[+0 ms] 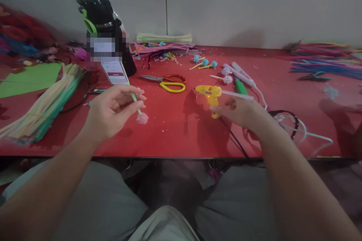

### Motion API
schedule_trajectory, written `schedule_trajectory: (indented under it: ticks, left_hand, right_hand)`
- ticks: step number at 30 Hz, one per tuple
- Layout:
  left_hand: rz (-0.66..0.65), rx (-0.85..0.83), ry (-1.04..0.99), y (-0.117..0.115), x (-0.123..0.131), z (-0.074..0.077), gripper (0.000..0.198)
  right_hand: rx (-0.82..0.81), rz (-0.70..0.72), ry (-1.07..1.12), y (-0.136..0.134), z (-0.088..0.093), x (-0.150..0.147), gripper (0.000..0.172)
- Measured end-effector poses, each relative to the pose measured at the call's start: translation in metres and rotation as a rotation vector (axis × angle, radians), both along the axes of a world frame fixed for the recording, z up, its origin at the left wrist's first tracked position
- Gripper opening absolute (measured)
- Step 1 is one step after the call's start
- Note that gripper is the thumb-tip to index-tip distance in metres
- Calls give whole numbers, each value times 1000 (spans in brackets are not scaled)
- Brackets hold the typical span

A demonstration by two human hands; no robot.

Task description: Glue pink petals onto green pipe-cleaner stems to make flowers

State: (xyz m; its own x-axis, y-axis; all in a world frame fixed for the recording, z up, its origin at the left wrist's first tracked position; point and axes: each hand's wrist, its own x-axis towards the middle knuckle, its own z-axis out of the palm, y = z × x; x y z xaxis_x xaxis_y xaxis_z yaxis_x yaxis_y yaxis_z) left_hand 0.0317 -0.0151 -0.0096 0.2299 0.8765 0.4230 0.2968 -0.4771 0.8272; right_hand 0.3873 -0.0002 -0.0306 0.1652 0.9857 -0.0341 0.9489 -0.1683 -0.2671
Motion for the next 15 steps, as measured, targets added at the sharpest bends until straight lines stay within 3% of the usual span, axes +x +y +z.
schedule_trajectory:
  ticks: [5,9,12,15]
  left_hand:
    - [-38,-43,-2,1,-2,-5,27]
    - [-33,-18,28,4,-4,-8,32]
    - [2,25,90,6,-6,-9,33]
    - [58,72,165,8,-8,-8,31]
  right_hand:
    - [95,145,278,20,-18,-28,42]
    - [141,60,445,31,-32,-45,33]
    - [130,36,605,27,-33,-55,25]
    - [111,141,826,9,-26,-69,25]
